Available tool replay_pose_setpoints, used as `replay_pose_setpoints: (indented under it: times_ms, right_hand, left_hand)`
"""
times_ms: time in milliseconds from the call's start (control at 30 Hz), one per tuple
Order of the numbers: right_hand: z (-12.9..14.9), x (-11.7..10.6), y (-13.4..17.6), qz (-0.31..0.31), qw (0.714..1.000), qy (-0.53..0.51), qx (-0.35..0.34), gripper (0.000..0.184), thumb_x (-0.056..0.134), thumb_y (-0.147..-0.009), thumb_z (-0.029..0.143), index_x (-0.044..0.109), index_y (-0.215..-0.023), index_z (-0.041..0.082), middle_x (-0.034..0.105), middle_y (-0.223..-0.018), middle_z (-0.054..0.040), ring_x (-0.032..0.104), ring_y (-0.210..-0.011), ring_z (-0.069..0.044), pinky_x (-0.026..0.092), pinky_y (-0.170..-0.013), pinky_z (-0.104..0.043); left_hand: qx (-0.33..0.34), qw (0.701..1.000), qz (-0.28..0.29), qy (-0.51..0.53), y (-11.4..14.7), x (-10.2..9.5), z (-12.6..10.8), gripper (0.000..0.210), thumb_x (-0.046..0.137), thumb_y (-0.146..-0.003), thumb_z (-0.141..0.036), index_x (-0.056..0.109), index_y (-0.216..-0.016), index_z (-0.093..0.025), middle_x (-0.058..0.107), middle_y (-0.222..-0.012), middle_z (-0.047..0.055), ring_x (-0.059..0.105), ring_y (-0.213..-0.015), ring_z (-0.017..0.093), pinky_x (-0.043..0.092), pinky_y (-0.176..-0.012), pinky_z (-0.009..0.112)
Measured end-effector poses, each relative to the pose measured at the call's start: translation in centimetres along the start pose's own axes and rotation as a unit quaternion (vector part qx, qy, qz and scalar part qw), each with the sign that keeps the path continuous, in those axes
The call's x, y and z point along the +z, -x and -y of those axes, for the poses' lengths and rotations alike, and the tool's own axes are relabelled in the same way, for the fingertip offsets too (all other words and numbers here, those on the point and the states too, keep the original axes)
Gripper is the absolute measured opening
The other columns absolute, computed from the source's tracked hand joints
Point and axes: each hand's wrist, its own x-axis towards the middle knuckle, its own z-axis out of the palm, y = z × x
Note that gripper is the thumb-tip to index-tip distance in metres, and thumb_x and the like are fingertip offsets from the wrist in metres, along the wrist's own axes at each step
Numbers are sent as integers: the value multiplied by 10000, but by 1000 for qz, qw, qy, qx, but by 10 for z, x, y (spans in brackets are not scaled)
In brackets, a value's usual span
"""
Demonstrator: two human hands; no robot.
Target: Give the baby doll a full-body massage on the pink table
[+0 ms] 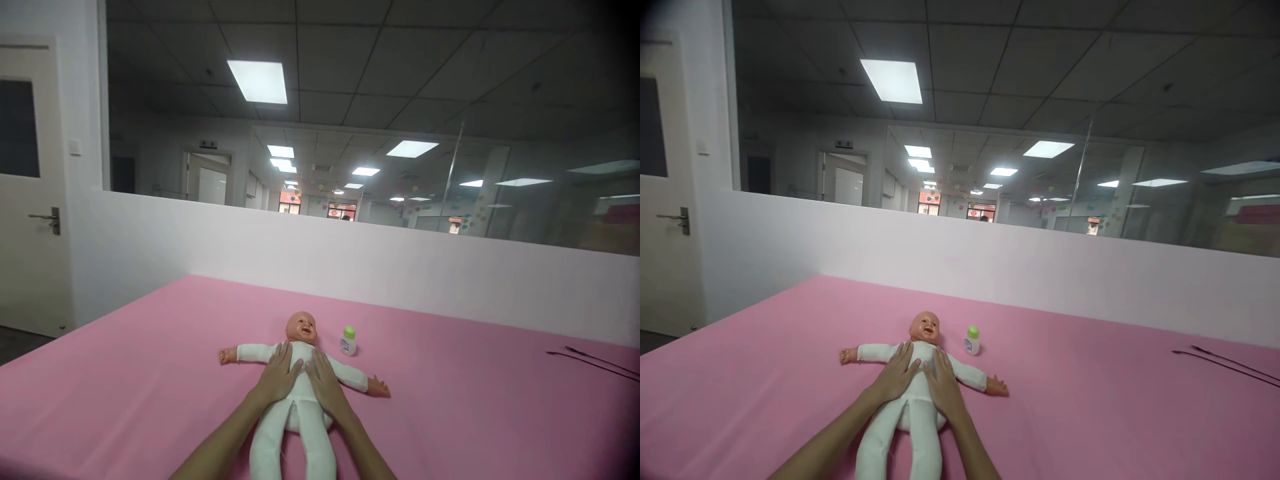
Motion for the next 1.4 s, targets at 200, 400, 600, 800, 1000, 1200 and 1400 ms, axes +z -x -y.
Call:
replay_pose_setpoints:
  times_ms: [200,400,600,800,1000,1200,1400]
  right_hand:
    - [-11,-3,39,24,997,-38,57,879,314,-984,632,142,-1625,56,84,-1712,-91,78,-1588,-215,94,-1302,-387]
    - [16,-16,84,90,996,-13,22,793,297,-1013,614,150,-1634,143,58,-1712,-18,35,-1588,-205,59,-1304,-383]
    - [29,-16,44,106,992,8,-71,694,359,-1004,454,276,-1609,125,210,-1693,-71,170,-1575,-205,122,-1302,-372]
    - [0,-4,20,3,999,-42,25,806,360,-983,586,283,-1598,72,228,-1687,-126,180,-1574,-246,124,-1300,-440]
    - [0,-18,71,63,995,-63,50,874,316,-991,677,109,-1636,124,69,-1718,-67,46,-1588,-186,60,-1300,-379]
    - [27,-31,78,128,991,-38,-31,730,348,-1015,623,266,-1614,215,179,-1702,-34,138,-1581,-215,109,-1301,-421]
    - [9,-15,34,29,998,-23,-50,710,398,-993,586,409,-1558,156,335,-1650,-116,271,-1547,-270,177,-1287,-488]
  left_hand:
    - [-41,995,83,-34,39,-21,24,953,195,-994,-685,-27,-1619,-1,-105,-1698,151,-88,-1579,247,0,-1298,396]
    - [-16,991,131,-35,92,-32,-12,1045,245,-943,-788,-28,-1617,-38,-112,-1690,133,-80,-1575,281,56,-1305,450]
    - [86,991,44,-93,49,-4,-39,868,274,-993,-673,193,-1624,-83,85,-1704,112,55,-1587,282,65,-1299,481]
    - [25,997,10,-73,13,-1,-5,920,252,-986,-689,149,-1624,-33,45,-1705,136,18,-1587,298,58,-1294,477]
    - [-54,992,107,-44,59,-23,11,950,189,-987,-709,-30,-1623,-38,-111,-1684,144,-98,-1572,298,-2,-1279,539]
    - [80,987,130,-44,72,-19,-21,891,180,-981,-739,107,-1642,-146,-19,-1708,72,-74,-1578,278,44,-1289,514]
    - [59,995,13,-75,23,-2,-16,830,181,-1015,-652,239,-1619,-86,149,-1703,115,69,-1588,292,76,-1286,498]
